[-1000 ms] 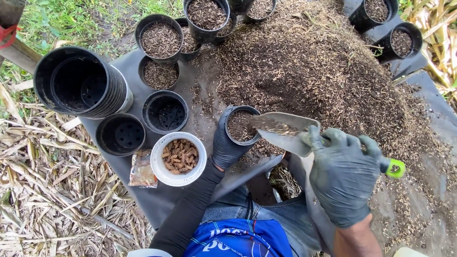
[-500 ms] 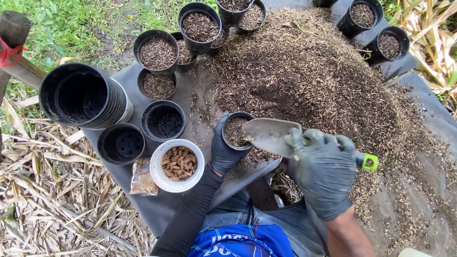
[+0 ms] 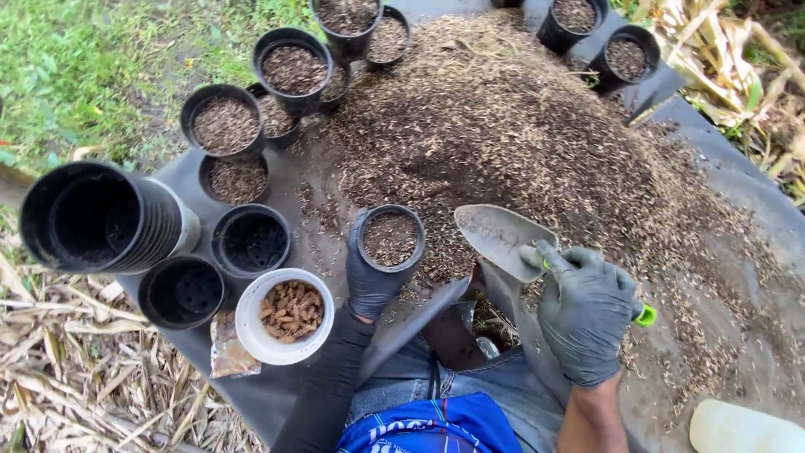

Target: Filling small plastic pots with a soil mixture using a hand trowel and then spraying them with water.

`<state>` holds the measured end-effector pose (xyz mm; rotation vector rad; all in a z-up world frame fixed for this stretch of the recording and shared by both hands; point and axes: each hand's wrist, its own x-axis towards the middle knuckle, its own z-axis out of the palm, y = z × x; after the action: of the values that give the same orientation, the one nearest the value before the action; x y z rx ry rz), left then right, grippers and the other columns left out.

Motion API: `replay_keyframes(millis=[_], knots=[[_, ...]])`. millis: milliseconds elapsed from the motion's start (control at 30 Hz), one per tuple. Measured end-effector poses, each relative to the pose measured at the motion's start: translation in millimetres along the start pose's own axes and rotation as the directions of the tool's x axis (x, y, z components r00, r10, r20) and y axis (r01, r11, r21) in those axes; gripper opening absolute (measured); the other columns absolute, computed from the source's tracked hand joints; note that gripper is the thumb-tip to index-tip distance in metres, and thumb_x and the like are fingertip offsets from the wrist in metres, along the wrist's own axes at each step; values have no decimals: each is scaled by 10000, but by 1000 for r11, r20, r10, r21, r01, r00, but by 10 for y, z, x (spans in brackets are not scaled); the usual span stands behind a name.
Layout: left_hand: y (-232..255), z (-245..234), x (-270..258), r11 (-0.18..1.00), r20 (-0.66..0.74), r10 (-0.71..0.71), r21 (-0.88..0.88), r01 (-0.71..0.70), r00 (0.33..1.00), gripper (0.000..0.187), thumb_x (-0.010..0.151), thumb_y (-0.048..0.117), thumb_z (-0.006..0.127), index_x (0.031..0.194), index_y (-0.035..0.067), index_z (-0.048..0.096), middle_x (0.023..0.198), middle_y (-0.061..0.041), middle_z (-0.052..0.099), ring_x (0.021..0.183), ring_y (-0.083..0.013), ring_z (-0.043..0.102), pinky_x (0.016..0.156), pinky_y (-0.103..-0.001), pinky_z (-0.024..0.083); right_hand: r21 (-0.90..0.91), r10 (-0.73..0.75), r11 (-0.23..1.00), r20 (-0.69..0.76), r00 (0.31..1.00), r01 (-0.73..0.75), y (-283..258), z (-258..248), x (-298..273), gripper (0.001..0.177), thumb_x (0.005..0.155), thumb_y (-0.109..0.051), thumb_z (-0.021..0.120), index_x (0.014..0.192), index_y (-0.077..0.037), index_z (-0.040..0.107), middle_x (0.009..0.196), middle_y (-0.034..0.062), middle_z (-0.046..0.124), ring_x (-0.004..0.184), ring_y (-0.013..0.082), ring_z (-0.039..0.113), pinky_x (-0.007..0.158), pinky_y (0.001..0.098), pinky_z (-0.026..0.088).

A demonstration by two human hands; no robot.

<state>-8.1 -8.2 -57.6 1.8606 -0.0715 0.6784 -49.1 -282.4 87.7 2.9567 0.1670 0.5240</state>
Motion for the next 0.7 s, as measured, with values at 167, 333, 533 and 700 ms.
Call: replay_keyframes(millis=[167,333,533,700], knots=[[-25,16,11,999,18,8,45,-9,1000,1109,670,326,968,1499,-10,313,1469,-254,537,1368,-392,570,1215,-453,434,37,151,987,67,986,-154,75,153,-328,438,917,-258,624,1332,-360,721,1103,3,656,929,286,601,846,457,388],[-129,44,-16,999,10,53,12,-53,999,1089,672,195,961,1500,-27,288,1461,-241,501,1376,-368,532,1256,-441,382,123,204,967,138,969,-221,37,373,-614,503,928,-291,588,1426,-260,655,1208,18,651,1007,268,563,965,431,359],[-54,39,22,993,-5,102,64,-102,995,1098,693,162,967,1524,-25,273,1485,-237,482,1389,-370,525,1265,-447,388,332,240,915,10,971,-229,169,380,-822,554,902,-217,702,1419,-31,632,1267,159,660,1172,330,570,999,490,483],[6,42,66,988,3,130,85,-130,992,1104,684,151,976,1512,-22,266,1461,-249,500,1351,-374,552,1252,-447,396,-32,24,999,-432,902,-42,636,-391,-1196,711,951,-558,824,1329,25,672,1099,188,708,961,268,681,841,371,560]])
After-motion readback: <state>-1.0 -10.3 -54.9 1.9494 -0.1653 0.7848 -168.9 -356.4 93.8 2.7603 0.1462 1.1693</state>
